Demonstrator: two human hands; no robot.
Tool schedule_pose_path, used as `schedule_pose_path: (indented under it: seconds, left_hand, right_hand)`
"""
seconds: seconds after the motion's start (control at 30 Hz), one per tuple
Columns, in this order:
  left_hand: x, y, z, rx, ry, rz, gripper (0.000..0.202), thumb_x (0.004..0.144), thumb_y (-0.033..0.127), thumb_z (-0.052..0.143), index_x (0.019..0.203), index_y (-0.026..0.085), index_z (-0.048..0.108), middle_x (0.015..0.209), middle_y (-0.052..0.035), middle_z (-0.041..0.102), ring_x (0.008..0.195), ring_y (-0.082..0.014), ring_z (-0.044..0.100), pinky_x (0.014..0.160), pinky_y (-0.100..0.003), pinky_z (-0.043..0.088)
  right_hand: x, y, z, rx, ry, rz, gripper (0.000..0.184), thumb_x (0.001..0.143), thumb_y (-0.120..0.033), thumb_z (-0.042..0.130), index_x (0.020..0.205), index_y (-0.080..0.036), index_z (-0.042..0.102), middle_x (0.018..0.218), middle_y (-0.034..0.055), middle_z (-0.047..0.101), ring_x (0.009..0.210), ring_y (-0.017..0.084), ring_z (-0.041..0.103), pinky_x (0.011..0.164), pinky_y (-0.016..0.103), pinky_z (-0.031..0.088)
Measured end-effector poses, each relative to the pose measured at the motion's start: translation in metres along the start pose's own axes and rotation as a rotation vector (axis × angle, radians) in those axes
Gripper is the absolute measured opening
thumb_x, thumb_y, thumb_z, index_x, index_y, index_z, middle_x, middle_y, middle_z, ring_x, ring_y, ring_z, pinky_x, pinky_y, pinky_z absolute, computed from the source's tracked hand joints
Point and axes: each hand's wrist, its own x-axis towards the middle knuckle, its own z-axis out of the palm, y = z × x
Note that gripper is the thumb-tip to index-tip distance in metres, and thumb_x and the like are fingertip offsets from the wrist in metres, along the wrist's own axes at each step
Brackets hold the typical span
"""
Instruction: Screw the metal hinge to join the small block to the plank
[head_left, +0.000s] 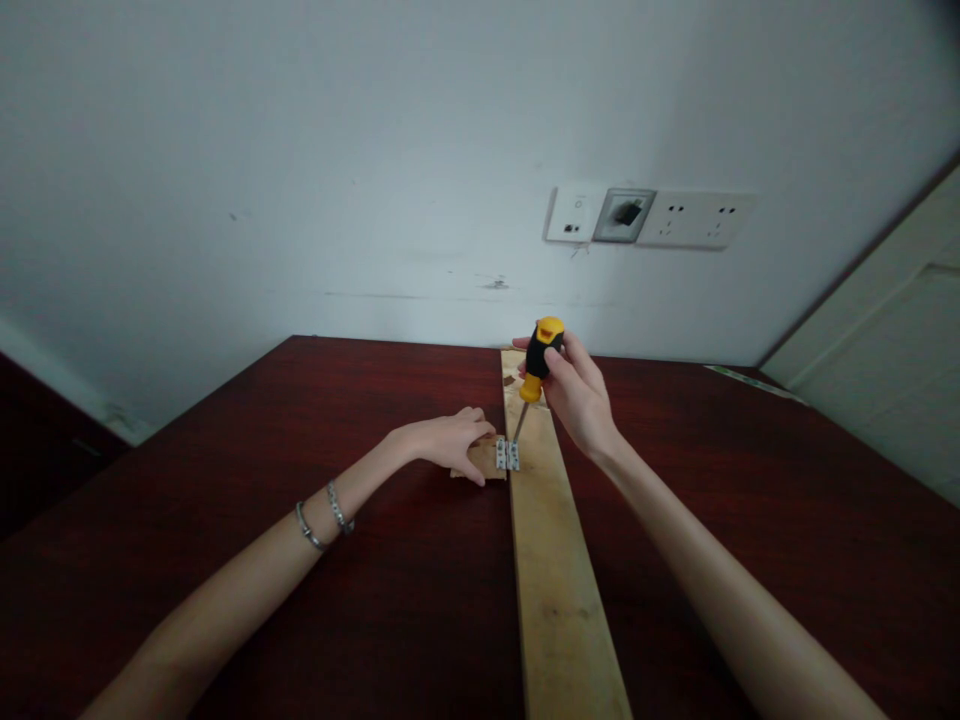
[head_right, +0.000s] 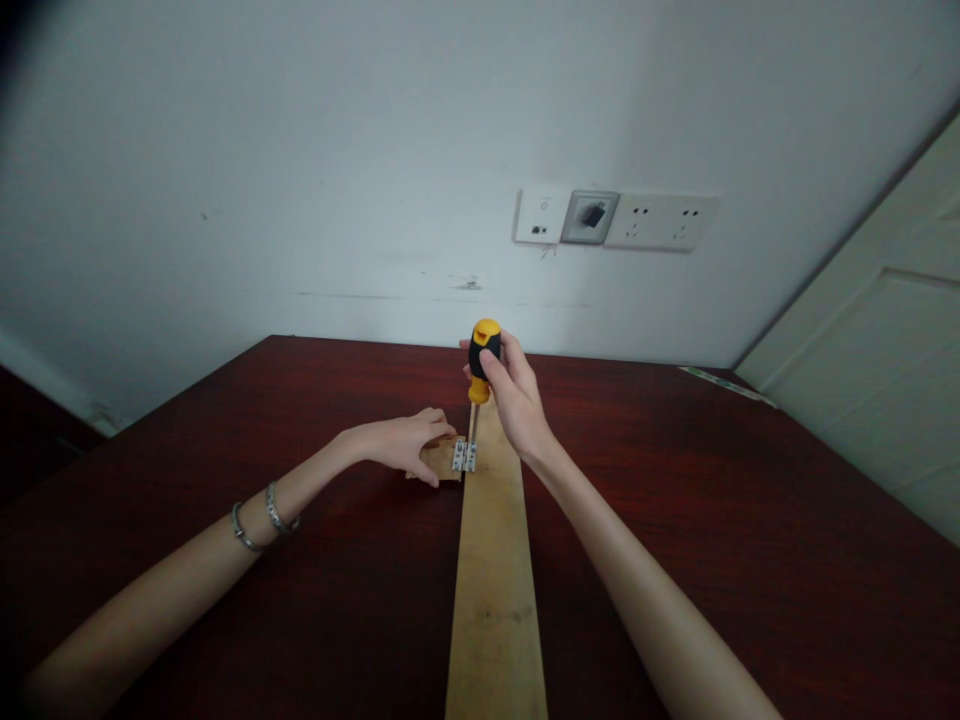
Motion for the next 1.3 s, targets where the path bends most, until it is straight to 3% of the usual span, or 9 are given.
schedule_pose_path:
  seconds: [0.2,0.47,0.57,0.7,0.8,0.93,1.03,1.17,1.3]
  left_hand:
    - [0.0,0.001,0.0,0.003,-0.002,0.0,0.073,0.064,0.054,0.07,0.123,0.017,0.045,0.11,-0.0071,0.044,0.102,-0.0225,0.046,0.082,-0.027,0.041]
    - [-0.002,0.004,-0.003,-0.01,-0.016,-0.017,0.074,0.064,0.053,0.07,0.124,0.017,0.045,0.112,-0.0074,0.044,0.101,-0.0224,0.046,0.081,-0.027,0.041]
    - [-0.001,0.003,-0.002,-0.006,-0.01,-0.006,0.074,0.064,0.054,0.069,0.124,0.017,0.044,0.111,-0.0072,0.044,0.101,-0.0219,0.046,0.082,-0.027,0.041]
    - [-0.001,0.002,-0.001,-0.005,-0.006,-0.015,0.075,0.064,0.056,0.068,0.124,0.018,0.044,0.111,-0.0067,0.043,0.1,-0.0215,0.046,0.081,-0.026,0.041]
    - [-0.001,0.002,-0.001,-0.007,-0.004,-0.008,0.075,0.064,0.056,0.068,0.124,0.018,0.044,0.11,-0.0069,0.043,0.098,-0.0216,0.046,0.08,-0.027,0.042]
    - [-0.001,0.002,-0.002,-0.009,-0.008,-0.002,0.075,0.063,0.056,0.068,0.123,0.018,0.045,0.11,-0.007,0.044,0.1,-0.0222,0.046,0.08,-0.027,0.041]
    - [-0.001,0.002,-0.002,-0.008,-0.011,-0.009,0.075,0.063,0.055,0.069,0.124,0.019,0.044,0.111,-0.0069,0.044,0.1,-0.0222,0.046,0.08,-0.027,0.041]
    - [-0.001,0.002,-0.002,-0.008,-0.009,-0.003,0.073,0.064,0.054,0.068,0.123,0.018,0.045,0.111,-0.0069,0.044,0.101,-0.0224,0.045,0.081,-0.028,0.041]
    - [0.0,0.001,-0.001,-0.002,-0.012,0.002,0.074,0.063,0.055,0.068,0.122,0.017,0.046,0.112,-0.0075,0.044,0.102,-0.023,0.044,0.084,-0.028,0.04]
  right_hand:
    - [0.0,-0.004,0.002,-0.072,0.088,-0.068,0.028,0.08,-0.038,0.06,0.103,-0.027,0.052,0.098,0.0023,0.062,0.086,0.014,0.06,0.081,0.033,0.05]
    - [-0.002,-0.008,0.004,-0.097,0.077,-0.032,0.037,0.078,-0.038,0.061,0.111,-0.027,0.049,0.079,-0.0023,0.054,0.069,0.012,0.056,0.063,0.028,0.05]
    - [-0.001,-0.006,0.003,-0.025,0.032,0.002,0.039,0.081,-0.039,0.056,0.118,-0.028,0.048,0.082,-0.0015,0.054,0.072,0.012,0.055,0.067,0.029,0.049]
    - [0.0,-0.005,0.002,0.134,0.005,0.04,0.044,0.082,-0.037,0.051,0.124,-0.028,0.045,0.103,0.0027,0.057,0.077,0.013,0.057,0.075,0.034,0.05]
    - [0.0,-0.007,0.001,0.09,-0.002,0.033,0.044,0.082,-0.037,0.052,0.124,-0.028,0.045,0.109,0.0044,0.059,0.081,0.015,0.058,0.078,0.037,0.049]
    - [0.0,-0.01,0.002,-0.055,0.049,-0.057,0.032,0.079,-0.037,0.06,0.108,-0.028,0.052,0.101,0.0028,0.06,0.09,0.016,0.058,0.086,0.036,0.047]
    - [0.0,-0.012,0.003,-0.123,0.103,-0.089,0.031,0.074,-0.037,0.065,0.1,-0.028,0.05,0.093,0.0008,0.057,0.087,0.016,0.058,0.081,0.035,0.05]
    - [0.0,-0.014,0.004,-0.099,0.057,-0.027,0.033,0.077,-0.037,0.062,0.105,-0.027,0.047,0.083,-0.0015,0.054,0.071,0.013,0.058,0.067,0.031,0.051]
    - [0.0,-0.01,0.002,-0.02,0.006,-0.022,0.035,0.081,-0.034,0.056,0.115,-0.029,0.048,0.093,-0.0006,0.054,0.07,0.01,0.054,0.065,0.028,0.049]
